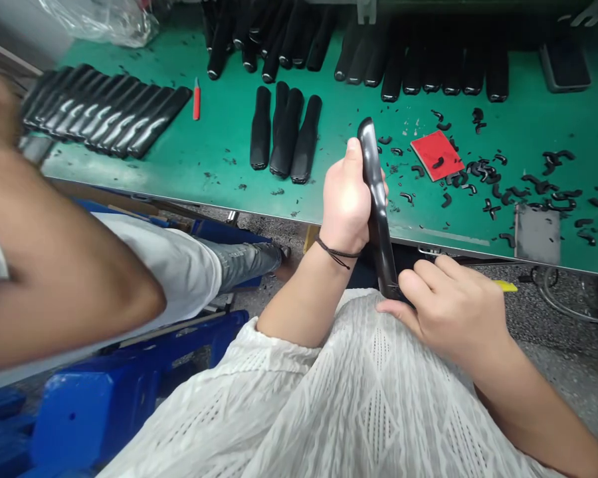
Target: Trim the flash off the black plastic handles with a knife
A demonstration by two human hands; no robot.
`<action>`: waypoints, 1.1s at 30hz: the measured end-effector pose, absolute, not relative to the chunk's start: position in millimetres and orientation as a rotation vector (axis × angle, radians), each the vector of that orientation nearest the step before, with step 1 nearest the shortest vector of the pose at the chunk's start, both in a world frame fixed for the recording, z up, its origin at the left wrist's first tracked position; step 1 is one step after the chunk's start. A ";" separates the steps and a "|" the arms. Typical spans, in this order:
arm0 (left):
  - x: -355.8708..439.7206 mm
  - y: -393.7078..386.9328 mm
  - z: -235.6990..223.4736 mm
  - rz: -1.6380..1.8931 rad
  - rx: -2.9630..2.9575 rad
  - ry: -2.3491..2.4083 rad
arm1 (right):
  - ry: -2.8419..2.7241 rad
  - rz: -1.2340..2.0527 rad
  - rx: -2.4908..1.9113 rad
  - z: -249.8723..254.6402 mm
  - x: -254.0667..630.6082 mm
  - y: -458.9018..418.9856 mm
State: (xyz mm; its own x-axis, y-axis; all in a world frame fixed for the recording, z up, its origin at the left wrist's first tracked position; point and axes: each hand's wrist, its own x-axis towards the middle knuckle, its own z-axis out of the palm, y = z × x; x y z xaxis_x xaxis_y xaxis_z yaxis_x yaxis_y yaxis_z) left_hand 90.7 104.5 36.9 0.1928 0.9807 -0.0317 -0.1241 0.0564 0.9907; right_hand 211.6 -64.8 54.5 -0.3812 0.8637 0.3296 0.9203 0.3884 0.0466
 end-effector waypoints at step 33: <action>79.8 137.8 13.4 1.404 0.282 1.205 | -1.982 -0.019 -2.136 32.2 257.6 -52.0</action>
